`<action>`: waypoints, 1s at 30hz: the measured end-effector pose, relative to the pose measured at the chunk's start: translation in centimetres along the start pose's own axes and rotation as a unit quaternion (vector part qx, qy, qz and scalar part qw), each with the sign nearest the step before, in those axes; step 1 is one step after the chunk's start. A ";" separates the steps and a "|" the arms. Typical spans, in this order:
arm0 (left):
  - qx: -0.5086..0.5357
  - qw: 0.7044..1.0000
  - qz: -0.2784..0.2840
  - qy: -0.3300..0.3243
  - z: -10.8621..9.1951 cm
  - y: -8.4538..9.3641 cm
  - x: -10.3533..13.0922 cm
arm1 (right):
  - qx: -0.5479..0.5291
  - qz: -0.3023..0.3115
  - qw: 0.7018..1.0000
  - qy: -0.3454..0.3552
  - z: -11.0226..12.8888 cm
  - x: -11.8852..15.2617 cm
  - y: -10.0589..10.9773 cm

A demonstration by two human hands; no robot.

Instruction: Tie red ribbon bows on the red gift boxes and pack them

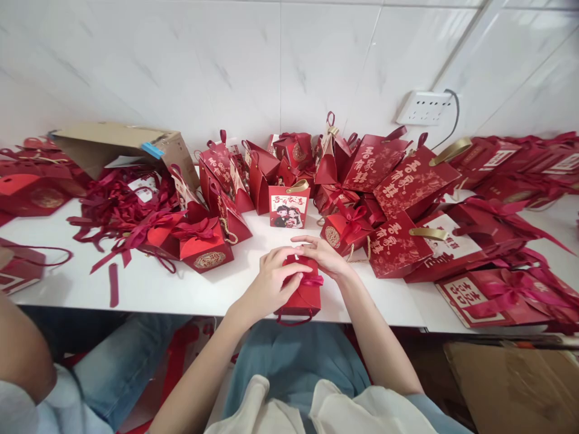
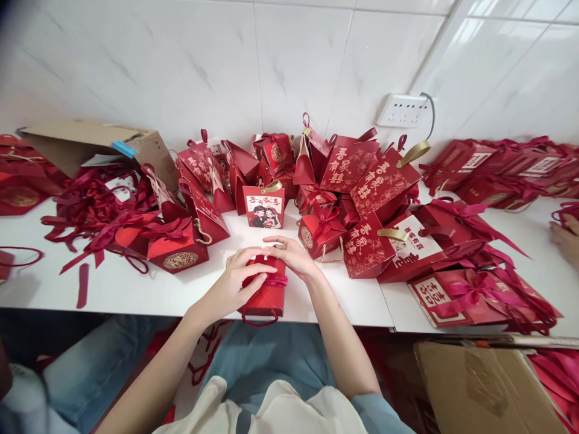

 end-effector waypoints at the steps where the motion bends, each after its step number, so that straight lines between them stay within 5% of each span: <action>1: -0.001 1.000 0.006 0.004 0.1 -0.1 0.0 | 0.007 -0.021 1.000 0.004 -0.1 0.0 0.4; 7: 0.001 0.999 0.023 0.045 0.7 -0.4 0.2 | 0.067 -0.183 0.979 0.057 0.0 4.3 3.6; 12: 0.043 0.994 0.025 0.092 1.4 -0.4 0.1 | 0.138 -0.116 0.983 0.038 -0.6 8.1 2.4; 19: 0.135 0.949 -0.182 0.221 5.2 2.5 2.4 | 0.140 -0.085 0.985 0.060 -0.1 8.3 1.5; 24: 0.197 0.932 -0.049 0.300 5.6 0.8 4.3 | 0.118 -0.069 0.989 0.063 -0.1 8.1 1.1; 30: 0.346 0.885 -0.060 0.306 6.0 -0.7 4.3 | -0.020 -0.038 0.999 0.008 -1.5 7.6 0.8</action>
Point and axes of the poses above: each hand's wrist, its own x-axis away from the middle knuckle, its own y-axis out of the back of the hand, z = x × y, the point moved 6 cm from there along -x, towards the middle knuckle, and after that the axes turned 10 degrees about -z, right-handed, at the moved point
